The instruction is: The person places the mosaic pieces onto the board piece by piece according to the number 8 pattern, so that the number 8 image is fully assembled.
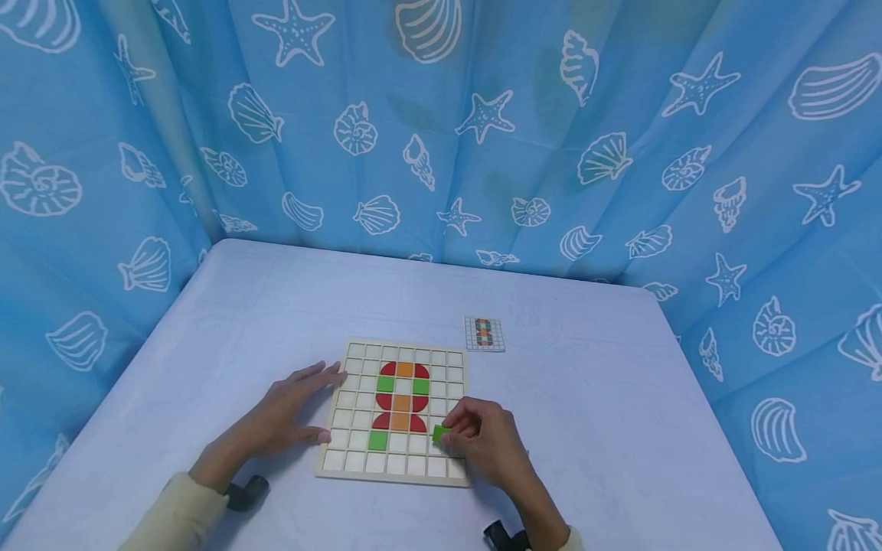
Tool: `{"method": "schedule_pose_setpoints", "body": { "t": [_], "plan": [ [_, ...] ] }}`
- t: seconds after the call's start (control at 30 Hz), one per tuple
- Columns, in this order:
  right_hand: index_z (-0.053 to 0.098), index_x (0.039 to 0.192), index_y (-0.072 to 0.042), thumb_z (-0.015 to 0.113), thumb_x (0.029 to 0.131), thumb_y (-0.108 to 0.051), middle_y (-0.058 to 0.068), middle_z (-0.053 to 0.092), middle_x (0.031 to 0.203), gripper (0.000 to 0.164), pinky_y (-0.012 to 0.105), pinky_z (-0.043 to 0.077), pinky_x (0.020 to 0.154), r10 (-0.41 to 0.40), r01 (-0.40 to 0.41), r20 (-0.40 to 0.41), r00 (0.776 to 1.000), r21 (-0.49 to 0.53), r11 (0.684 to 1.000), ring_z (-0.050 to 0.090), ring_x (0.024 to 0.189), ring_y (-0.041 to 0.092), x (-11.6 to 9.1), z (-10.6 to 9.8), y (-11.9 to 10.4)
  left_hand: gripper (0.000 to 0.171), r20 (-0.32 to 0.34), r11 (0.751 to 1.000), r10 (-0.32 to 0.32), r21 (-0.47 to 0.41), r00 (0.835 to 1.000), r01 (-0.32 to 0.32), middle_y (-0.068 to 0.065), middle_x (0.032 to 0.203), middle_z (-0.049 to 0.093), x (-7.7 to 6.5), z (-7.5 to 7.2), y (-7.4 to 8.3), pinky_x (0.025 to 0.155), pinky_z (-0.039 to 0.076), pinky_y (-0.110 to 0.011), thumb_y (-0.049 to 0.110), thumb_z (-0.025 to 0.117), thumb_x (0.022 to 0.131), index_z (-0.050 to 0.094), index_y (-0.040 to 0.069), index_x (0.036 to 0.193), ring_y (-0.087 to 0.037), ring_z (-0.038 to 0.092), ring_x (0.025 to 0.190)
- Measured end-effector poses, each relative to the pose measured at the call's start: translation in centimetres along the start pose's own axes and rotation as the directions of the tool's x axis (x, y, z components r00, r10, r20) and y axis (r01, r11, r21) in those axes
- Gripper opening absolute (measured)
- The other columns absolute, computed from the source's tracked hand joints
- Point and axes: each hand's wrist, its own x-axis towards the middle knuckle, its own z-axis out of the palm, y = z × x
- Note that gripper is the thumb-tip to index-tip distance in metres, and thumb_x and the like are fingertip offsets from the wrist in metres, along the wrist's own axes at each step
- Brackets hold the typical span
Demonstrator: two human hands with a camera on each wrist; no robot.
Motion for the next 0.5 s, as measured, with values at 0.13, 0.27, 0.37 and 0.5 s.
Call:
{"method": "schedule_pose_setpoints", "body": {
  "t": [0.13, 0.27, 0.37, 0.5],
  "plan": [
    [0.074, 0.088, -0.018, 0.089, 0.085, -0.008, -0.004, 0.066, 0.077, 0.019, 0.020, 0.051, 0.059, -0.029, 0.030, 0.032, 0.999, -0.046, 0.998, 0.060, 0.070, 0.013, 0.2, 1.6, -0.5, 0.095, 0.007, 1.000, -0.008, -0.005, 1.000, 0.008, -0.011, 0.172, 0.040, 0.0, 0.0, 0.0, 0.121, 0.033, -0.075, 0.034, 0.092, 0.082, 0.044, 0.020, 0.163, -0.047, 0.030, 0.159],
    [0.073, 0.085, -0.019, 0.091, 0.084, -0.011, -0.006, 0.063, 0.074, 0.020, 0.020, 0.050, 0.058, -0.054, 0.055, 0.016, 0.998, -0.110, 0.992, 0.058, 0.067, 0.011, 0.3, 2.7, -1.1, 0.096, 0.002, 1.000, -0.003, -0.010, 1.000, 0.003, -0.011, 0.172, 0.039, 0.0, 0.1, -0.1, 0.120, 0.033, -0.076, 0.033, 0.093, 0.081, 0.044, 0.020, 0.163, -0.047, 0.029, 0.159],
    [0.072, 0.084, -0.019, 0.091, 0.082, -0.010, -0.007, 0.061, 0.073, 0.021, 0.020, 0.049, 0.058, -0.076, 0.074, -0.008, 0.997, -0.161, 0.984, 0.056, 0.066, 0.009, 0.5, 3.2, -1.4, 0.096, -0.004, 1.000, 0.006, -0.009, 1.000, -0.006, -0.011, 0.172, 0.040, -0.1, 0.1, -0.2, 0.120, 0.032, -0.077, 0.033, 0.093, 0.081, 0.044, 0.019, 0.162, -0.047, 0.029, 0.159],
    [0.073, 0.082, -0.020, 0.091, 0.082, -0.009, -0.008, 0.060, 0.074, 0.021, 0.020, 0.048, 0.061, -0.078, 0.071, -0.025, 0.997, -0.212, 0.975, 0.055, 0.070, 0.009, 0.6, 3.5, -1.8, 0.095, -0.006, 1.000, 0.012, -0.006, 1.000, -0.012, -0.011, 0.172, 0.040, -0.2, 0.1, -0.2, 0.120, 0.032, -0.077, 0.034, 0.092, 0.081, 0.044, 0.019, 0.162, -0.047, 0.029, 0.159]
  ]
}}
